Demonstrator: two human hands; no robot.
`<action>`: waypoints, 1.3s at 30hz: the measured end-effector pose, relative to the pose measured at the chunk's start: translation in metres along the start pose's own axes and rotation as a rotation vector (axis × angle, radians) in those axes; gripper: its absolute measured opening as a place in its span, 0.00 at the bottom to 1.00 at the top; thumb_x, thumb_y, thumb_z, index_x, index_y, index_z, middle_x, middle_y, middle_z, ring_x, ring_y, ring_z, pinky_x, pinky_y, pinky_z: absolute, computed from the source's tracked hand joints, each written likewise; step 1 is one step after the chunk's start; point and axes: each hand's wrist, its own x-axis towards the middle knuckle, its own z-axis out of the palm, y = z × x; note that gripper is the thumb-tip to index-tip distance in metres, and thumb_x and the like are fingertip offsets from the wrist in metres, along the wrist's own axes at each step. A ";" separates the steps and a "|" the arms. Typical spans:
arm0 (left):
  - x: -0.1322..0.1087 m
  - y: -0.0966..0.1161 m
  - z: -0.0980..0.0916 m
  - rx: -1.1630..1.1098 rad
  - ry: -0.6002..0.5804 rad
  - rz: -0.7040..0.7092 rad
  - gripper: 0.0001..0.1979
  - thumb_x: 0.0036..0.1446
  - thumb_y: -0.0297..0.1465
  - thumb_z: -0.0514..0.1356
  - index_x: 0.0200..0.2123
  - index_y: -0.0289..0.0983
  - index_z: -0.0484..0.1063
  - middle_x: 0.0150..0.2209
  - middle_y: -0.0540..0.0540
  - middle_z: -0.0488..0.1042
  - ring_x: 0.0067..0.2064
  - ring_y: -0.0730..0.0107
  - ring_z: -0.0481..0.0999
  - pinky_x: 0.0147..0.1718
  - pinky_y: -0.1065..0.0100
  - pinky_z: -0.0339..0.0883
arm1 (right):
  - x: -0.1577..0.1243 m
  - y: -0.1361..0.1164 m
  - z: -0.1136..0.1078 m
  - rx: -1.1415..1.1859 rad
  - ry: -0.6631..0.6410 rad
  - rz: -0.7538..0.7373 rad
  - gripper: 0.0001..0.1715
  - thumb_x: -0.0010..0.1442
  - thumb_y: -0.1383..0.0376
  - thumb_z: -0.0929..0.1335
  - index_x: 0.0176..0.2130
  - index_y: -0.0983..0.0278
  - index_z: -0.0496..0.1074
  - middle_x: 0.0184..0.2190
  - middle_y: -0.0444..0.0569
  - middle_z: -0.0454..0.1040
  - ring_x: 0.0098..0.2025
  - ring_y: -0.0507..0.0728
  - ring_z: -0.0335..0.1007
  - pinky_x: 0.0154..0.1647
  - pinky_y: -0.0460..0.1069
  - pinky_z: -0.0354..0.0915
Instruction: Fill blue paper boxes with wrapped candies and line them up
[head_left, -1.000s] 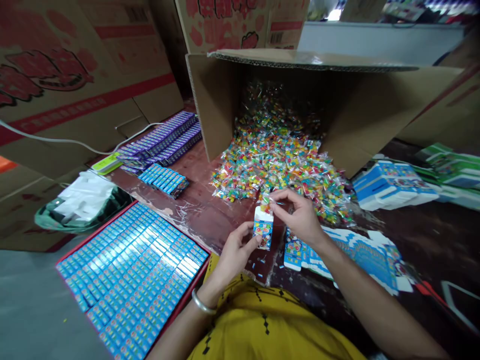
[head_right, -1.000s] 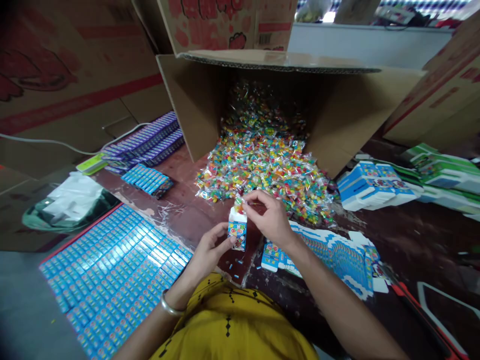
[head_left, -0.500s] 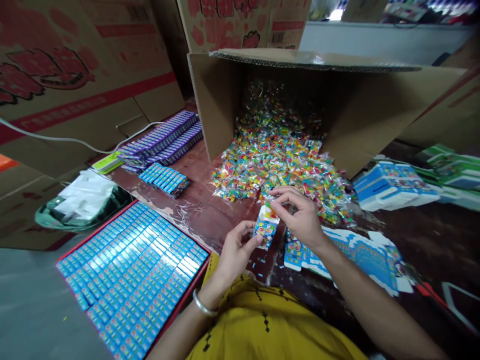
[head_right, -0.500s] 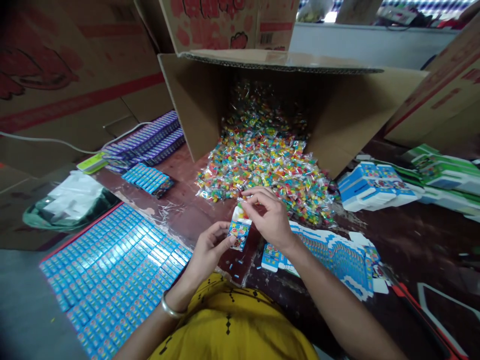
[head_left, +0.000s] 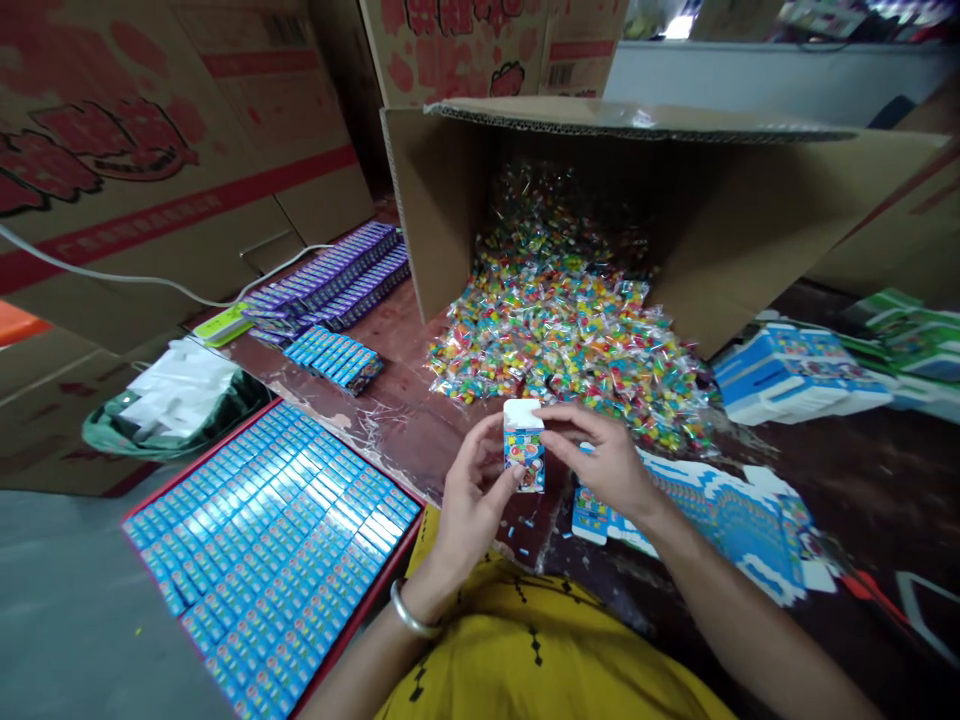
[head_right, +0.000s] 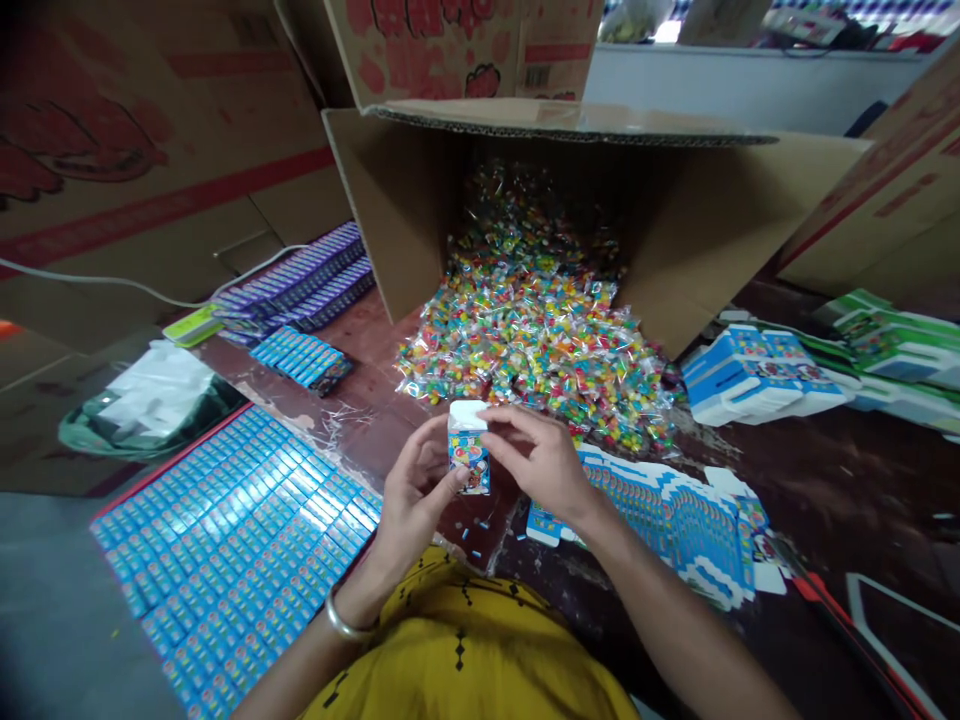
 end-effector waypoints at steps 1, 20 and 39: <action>0.000 0.001 0.000 0.008 -0.016 -0.006 0.27 0.58 0.32 0.62 0.59 0.41 0.59 0.50 0.41 0.73 0.47 0.63 0.75 0.45 0.65 0.71 | -0.004 0.005 0.004 0.033 -0.003 0.029 0.14 0.60 0.59 0.69 0.47 0.57 0.75 0.45 0.47 0.78 0.43 0.57 0.77 0.45 0.52 0.74; 0.003 -0.009 -0.012 0.013 -0.170 -0.094 0.18 0.57 0.33 0.63 0.49 0.40 0.65 0.41 0.47 0.71 0.42 0.67 0.72 0.41 0.69 0.67 | -0.008 0.020 0.023 0.199 0.003 0.164 0.11 0.58 0.57 0.70 0.37 0.61 0.75 0.31 0.45 0.77 0.33 0.55 0.73 0.34 0.48 0.68; 0.002 -0.011 -0.006 -0.047 0.011 -0.068 0.21 0.56 0.31 0.65 0.48 0.41 0.59 0.40 0.48 0.73 0.38 0.71 0.74 0.34 0.73 0.68 | -0.006 0.016 0.031 0.236 0.111 0.059 0.10 0.58 0.61 0.72 0.42 0.59 0.74 0.40 0.49 0.79 0.43 0.57 0.76 0.44 0.51 0.71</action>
